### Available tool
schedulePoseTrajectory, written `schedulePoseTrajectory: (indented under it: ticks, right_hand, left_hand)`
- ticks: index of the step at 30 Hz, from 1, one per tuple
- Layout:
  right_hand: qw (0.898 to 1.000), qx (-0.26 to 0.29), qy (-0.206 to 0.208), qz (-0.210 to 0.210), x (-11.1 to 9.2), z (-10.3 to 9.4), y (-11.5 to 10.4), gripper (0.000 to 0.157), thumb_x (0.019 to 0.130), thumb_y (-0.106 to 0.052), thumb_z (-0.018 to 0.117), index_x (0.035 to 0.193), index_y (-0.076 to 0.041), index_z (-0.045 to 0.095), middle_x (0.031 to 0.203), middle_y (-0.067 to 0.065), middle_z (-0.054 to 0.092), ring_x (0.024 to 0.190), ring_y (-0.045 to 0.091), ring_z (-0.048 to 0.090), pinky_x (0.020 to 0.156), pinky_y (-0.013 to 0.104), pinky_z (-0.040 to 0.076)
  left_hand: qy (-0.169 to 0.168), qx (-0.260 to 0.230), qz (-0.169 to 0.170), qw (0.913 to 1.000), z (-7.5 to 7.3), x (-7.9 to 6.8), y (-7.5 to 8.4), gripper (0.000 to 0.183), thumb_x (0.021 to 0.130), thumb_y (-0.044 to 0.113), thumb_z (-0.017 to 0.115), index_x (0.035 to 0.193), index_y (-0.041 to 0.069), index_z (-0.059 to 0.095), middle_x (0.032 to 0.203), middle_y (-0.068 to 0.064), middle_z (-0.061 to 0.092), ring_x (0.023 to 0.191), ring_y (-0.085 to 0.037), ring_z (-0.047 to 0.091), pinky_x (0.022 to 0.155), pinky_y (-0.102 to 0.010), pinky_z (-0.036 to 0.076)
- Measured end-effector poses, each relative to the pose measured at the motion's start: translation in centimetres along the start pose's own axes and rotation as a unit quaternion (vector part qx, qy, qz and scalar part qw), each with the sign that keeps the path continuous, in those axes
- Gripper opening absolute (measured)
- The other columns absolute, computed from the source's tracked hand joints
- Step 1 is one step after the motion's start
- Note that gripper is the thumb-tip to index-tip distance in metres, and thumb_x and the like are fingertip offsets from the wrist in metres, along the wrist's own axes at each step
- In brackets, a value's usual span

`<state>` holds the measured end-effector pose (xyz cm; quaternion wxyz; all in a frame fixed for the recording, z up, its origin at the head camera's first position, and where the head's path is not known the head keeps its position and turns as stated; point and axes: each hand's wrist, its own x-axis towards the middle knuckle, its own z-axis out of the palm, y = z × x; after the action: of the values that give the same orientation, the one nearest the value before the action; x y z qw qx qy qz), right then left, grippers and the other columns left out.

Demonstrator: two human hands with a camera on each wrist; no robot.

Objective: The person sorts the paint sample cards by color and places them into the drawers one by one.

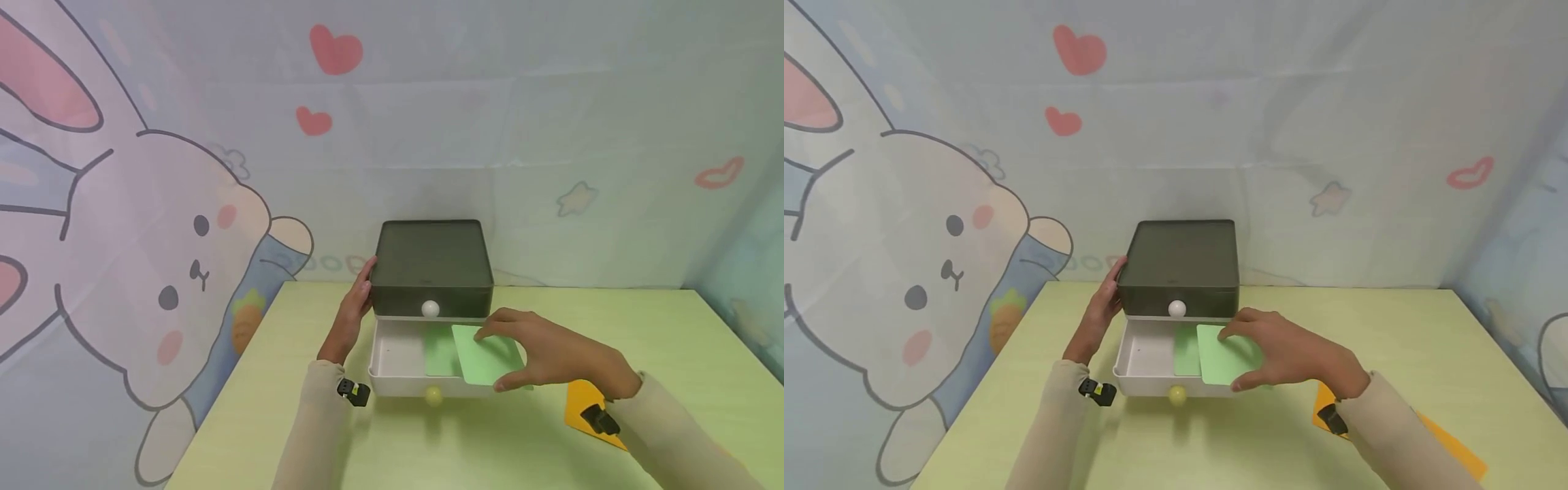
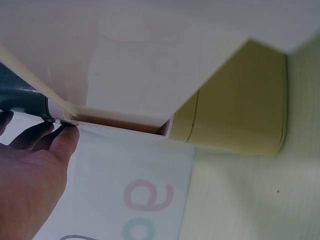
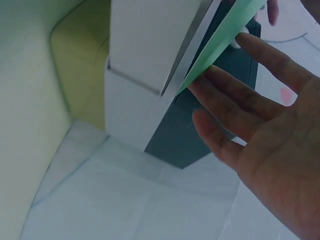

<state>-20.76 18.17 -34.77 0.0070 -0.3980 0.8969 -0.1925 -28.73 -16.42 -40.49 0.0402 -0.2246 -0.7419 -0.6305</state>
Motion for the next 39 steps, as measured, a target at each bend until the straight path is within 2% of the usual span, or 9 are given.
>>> schedulePoseTrajectory:
  ticks: [3, 10, 20, 26, 34, 37, 39]
  right_hand:
    - [1.000, 0.001, -0.007, -0.005, 1.0, 0.4, -0.7, 0.059, 0.080, -0.055, 0.079, 0.127, -0.023, 0.063, 0.129, -0.006, 0.059, 0.119, 0.020, 0.059, 0.099, 0.043, 0.051]
    - [1.000, -0.018, -0.025, -0.003, 3.1, 1.1, -1.5, 0.058, 0.079, -0.047, 0.082, 0.127, -0.021, 0.064, 0.131, -0.005, 0.058, 0.121, 0.021, 0.060, 0.102, 0.042, 0.050]
    - [0.999, -0.039, -0.034, -0.010, 4.6, 2.1, -0.9, 0.053, 0.081, -0.044, 0.081, 0.121, -0.013, 0.067, 0.126, 0.003, 0.066, 0.117, 0.024, 0.063, 0.100, 0.044, 0.052]
    - [0.999, -0.040, -0.013, -0.030, 4.9, 2.6, -0.5, 0.041, 0.087, -0.029, 0.076, 0.119, -0.005, 0.069, 0.117, 0.005, 0.074, 0.107, 0.020, 0.070, 0.091, 0.040, 0.057]
    - [0.998, -0.049, 0.010, -0.031, 4.8, 2.7, -0.7, 0.037, 0.088, -0.026, 0.076, 0.118, -0.005, 0.070, 0.117, 0.005, 0.074, 0.108, 0.021, 0.069, 0.093, 0.042, 0.056]
    - [0.997, -0.053, 0.039, -0.028, 4.6, 3.0, -1.3, 0.033, 0.089, -0.026, 0.075, 0.116, -0.007, 0.072, 0.116, 0.004, 0.074, 0.109, 0.022, 0.070, 0.093, 0.042, 0.056]
    - [0.995, -0.056, 0.081, -0.034, 4.5, 3.4, -1.9, 0.027, 0.089, -0.025, 0.076, 0.111, -0.009, 0.073, 0.110, 0.000, 0.075, 0.102, 0.018, 0.071, 0.089, 0.039, 0.058]
  left_hand:
    - [-0.001, 0.003, -0.002, 1.0000, 0.1, 0.1, 0.0, 0.054, 0.109, 0.044, 0.024, 0.161, 0.032, 0.020, 0.169, -0.004, 0.018, 0.157, -0.028, 0.021, 0.126, -0.055, 0.019]
    - [0.003, 0.004, -0.001, 1.0000, 0.1, 0.2, -0.2, 0.054, 0.108, 0.047, 0.025, 0.161, 0.034, 0.020, 0.169, -0.002, 0.019, 0.156, -0.027, 0.022, 0.126, -0.055, 0.020]
    - [-0.009, -0.017, 0.004, 0.9998, 0.0, 0.3, -0.4, 0.055, 0.109, 0.048, 0.025, 0.161, 0.033, 0.019, 0.170, -0.002, 0.017, 0.157, -0.026, 0.020, 0.127, -0.054, 0.019]
    - [-0.011, -0.015, 0.001, 0.9998, -0.1, 0.1, -0.4, 0.056, 0.108, 0.052, 0.024, 0.161, 0.034, 0.020, 0.170, -0.002, 0.018, 0.157, -0.027, 0.021, 0.127, -0.054, 0.019]
    - [-0.010, -0.018, 0.002, 0.9998, -0.2, 0.1, -0.3, 0.056, 0.107, 0.053, 0.025, 0.161, 0.034, 0.022, 0.169, -0.001, 0.019, 0.157, -0.026, 0.021, 0.127, -0.053, 0.019]
    - [-0.009, -0.017, 0.001, 0.9998, -0.3, 0.1, -0.2, 0.057, 0.107, 0.055, 0.025, 0.160, 0.036, 0.022, 0.169, 0.000, 0.019, 0.157, -0.024, 0.021, 0.127, -0.052, 0.019]
    - [-0.010, -0.015, 0.000, 0.9998, -0.3, 0.0, -0.2, 0.057, 0.107, 0.056, 0.025, 0.160, 0.036, 0.021, 0.169, 0.001, 0.019, 0.157, -0.024, 0.021, 0.127, -0.052, 0.019]
